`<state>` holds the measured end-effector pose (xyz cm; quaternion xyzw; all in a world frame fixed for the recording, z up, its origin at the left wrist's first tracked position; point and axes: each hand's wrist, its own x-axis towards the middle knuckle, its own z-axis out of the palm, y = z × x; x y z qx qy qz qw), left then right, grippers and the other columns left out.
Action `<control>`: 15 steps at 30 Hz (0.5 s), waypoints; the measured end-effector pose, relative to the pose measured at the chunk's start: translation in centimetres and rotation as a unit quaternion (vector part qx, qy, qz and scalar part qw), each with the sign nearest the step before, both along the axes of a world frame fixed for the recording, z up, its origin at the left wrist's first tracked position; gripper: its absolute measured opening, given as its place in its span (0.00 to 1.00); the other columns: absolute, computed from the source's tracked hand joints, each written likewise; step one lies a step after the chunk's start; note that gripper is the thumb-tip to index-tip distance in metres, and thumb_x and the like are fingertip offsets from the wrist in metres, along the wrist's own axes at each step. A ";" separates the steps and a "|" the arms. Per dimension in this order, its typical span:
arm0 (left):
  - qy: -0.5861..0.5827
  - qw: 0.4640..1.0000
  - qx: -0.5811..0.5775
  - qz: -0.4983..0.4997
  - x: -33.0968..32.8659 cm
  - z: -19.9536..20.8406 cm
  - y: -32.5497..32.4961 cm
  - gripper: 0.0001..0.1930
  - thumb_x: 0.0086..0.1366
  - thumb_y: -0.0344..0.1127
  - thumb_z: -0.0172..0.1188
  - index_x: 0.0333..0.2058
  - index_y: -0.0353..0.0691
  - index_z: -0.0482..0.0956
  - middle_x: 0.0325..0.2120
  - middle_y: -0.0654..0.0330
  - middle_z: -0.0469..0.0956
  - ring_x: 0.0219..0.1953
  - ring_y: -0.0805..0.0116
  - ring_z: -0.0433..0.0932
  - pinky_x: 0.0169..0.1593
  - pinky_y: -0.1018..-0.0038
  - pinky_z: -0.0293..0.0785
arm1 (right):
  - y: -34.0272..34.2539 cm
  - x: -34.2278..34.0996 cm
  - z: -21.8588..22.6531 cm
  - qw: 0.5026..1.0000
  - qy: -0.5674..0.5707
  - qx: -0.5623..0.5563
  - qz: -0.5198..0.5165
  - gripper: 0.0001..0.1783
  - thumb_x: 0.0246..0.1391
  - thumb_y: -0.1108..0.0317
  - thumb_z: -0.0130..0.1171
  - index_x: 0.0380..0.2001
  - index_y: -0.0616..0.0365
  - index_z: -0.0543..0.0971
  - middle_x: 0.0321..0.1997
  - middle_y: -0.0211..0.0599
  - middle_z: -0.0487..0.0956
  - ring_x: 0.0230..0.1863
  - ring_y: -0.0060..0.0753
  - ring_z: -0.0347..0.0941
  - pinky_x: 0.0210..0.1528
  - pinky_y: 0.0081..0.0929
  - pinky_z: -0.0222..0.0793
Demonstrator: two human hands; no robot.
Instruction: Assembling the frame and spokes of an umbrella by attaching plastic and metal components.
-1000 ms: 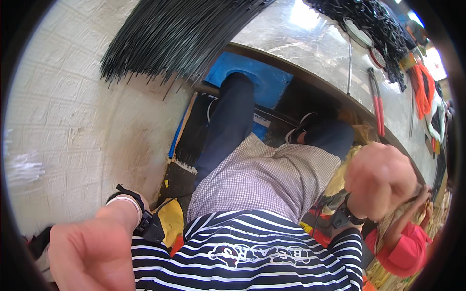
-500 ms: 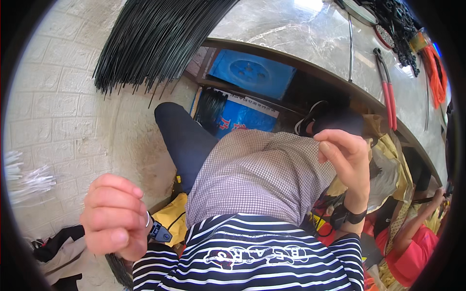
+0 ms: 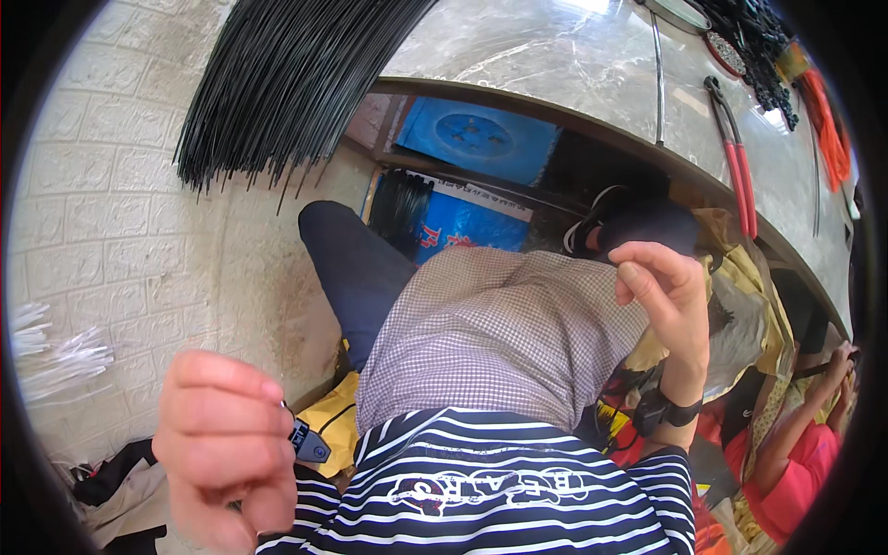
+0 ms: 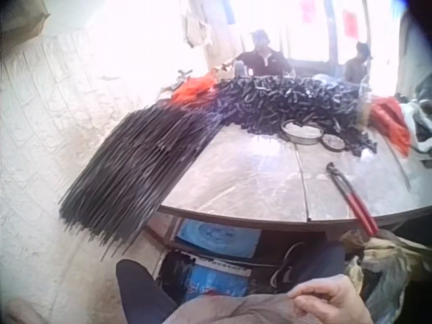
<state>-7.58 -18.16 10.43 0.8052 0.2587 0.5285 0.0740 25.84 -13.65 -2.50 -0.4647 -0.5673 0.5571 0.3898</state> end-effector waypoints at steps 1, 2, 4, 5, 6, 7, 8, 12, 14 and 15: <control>-0.022 0.999 0.006 -0.029 0.7 0.2 0.4 0.08 0.57 0.27 0.51 0.27 0.51 0.77 0.18 0.66 0.73 0.20 0.71 0.72 0.28 0.74 0.74 | -0.1 0.0 0.1 1.000 -0.001 0.004 -0.004 0.08 0.58 0.76 0.54 0.39 0.65 0.79 0.23 0.29 0.77 0.25 0.15 0.74 0.29 0.13 0.71; -0.024 0.999 0.009 -0.032 0.6 0.3 0.1 0.08 0.57 0.27 0.51 0.27 0.51 0.77 0.18 0.66 0.73 0.20 0.71 0.72 0.28 0.74 0.74 | -0.2 0.1 0.2 1.000 -0.002 0.008 -0.008 0.08 0.58 0.76 0.54 0.39 0.65 0.80 0.23 0.29 0.77 0.25 0.15 0.73 0.28 0.13 0.71; 0.048 0.999 -0.001 -0.021 0.1 0.9 -0.6 0.19 0.67 0.45 0.47 0.56 0.62 0.69 0.19 0.73 0.69 0.19 0.79 0.64 0.29 0.76 0.63 | -0.5 0.0 0.8 1.000 0.000 0.010 -0.013 0.08 0.57 0.77 0.55 0.38 0.66 0.80 0.23 0.29 0.77 0.25 0.16 0.74 0.28 0.14 0.70; 0.023 0.998 0.017 -0.051 0.3 1.2 -0.6 0.17 0.67 0.48 0.48 0.53 0.58 0.73 0.19 0.75 0.69 0.19 0.79 0.65 0.32 0.75 0.64 | -0.6 0.0 1.2 1.000 0.004 0.009 -0.017 0.07 0.57 0.77 0.55 0.38 0.66 0.79 0.23 0.29 0.77 0.24 0.16 0.74 0.28 0.14 0.70; 0.024 0.998 0.025 -0.045 0.6 2.3 -1.5 0.17 0.67 0.48 0.48 0.53 0.58 0.73 0.19 0.75 0.69 0.19 0.79 0.65 0.32 0.75 0.64 | -0.5 -0.5 2.0 1.000 0.004 0.018 -0.011 0.07 0.57 0.77 0.55 0.38 0.66 0.79 0.23 0.29 0.77 0.24 0.16 0.74 0.28 0.14 0.70; 0.014 0.999 0.020 -0.033 1.4 2.9 -2.1 0.16 0.69 0.46 0.46 0.53 0.61 0.72 0.19 0.76 0.69 0.20 0.84 0.65 0.32 0.79 0.67 | -0.6 -0.5 2.3 0.999 0.011 0.039 -0.009 0.08 0.55 0.79 0.55 0.38 0.67 0.79 0.23 0.30 0.77 0.24 0.17 0.74 0.27 0.14 0.69; 0.005 1.000 0.014 -0.021 1.9 3.2 -2.2 0.14 0.71 0.45 0.45 0.53 0.64 0.71 0.19 0.78 0.70 0.21 0.88 0.66 0.31 0.84 0.71 | -0.7 -0.6 2.8 0.998 0.017 0.061 -0.008 0.08 0.54 0.80 0.54 0.37 0.68 0.79 0.23 0.31 0.77 0.24 0.17 0.74 0.26 0.14 0.68; -0.112 0.984 0.075 -0.115 2.3 4.2 -0.1 0.11 0.71 0.45 0.44 0.45 0.63 0.75 0.18 0.79 0.68 0.21 0.88 0.65 0.31 0.85 0.70 | -1.5 -2.0 8.6 0.919 0.096 0.355 -0.144 0.14 0.45 0.73 0.60 0.38 0.62 0.77 0.29 0.32 0.72 0.23 0.23 0.67 0.23 0.18 0.64; -0.176 0.909 0.178 -0.333 2.9 4.5 1.9 0.10 0.71 0.45 0.44 0.40 0.62 0.76 0.18 0.79 0.68 0.21 0.88 0.66 0.33 0.85 0.69 | -2.5 0.1 13.0 0.886 0.155 0.436 -0.037 0.21 0.46 0.63 0.64 0.44 0.59 0.75 0.32 0.31 0.73 0.22 0.25 0.66 0.22 0.20 0.63; -0.174 0.898 0.201 -0.350 3.2 4.6 2.4 0.09 0.70 0.44 0.45 0.32 0.58 0.75 0.19 0.80 0.69 0.21 0.88 0.66 0.34 0.85 0.69 | -2.7 0.6 14.2 0.832 0.224 0.499 0.087 0.30 0.46 0.53 0.69 0.49 0.56 0.73 0.36 0.31 0.75 0.22 0.28 0.65 0.22 0.22 0.62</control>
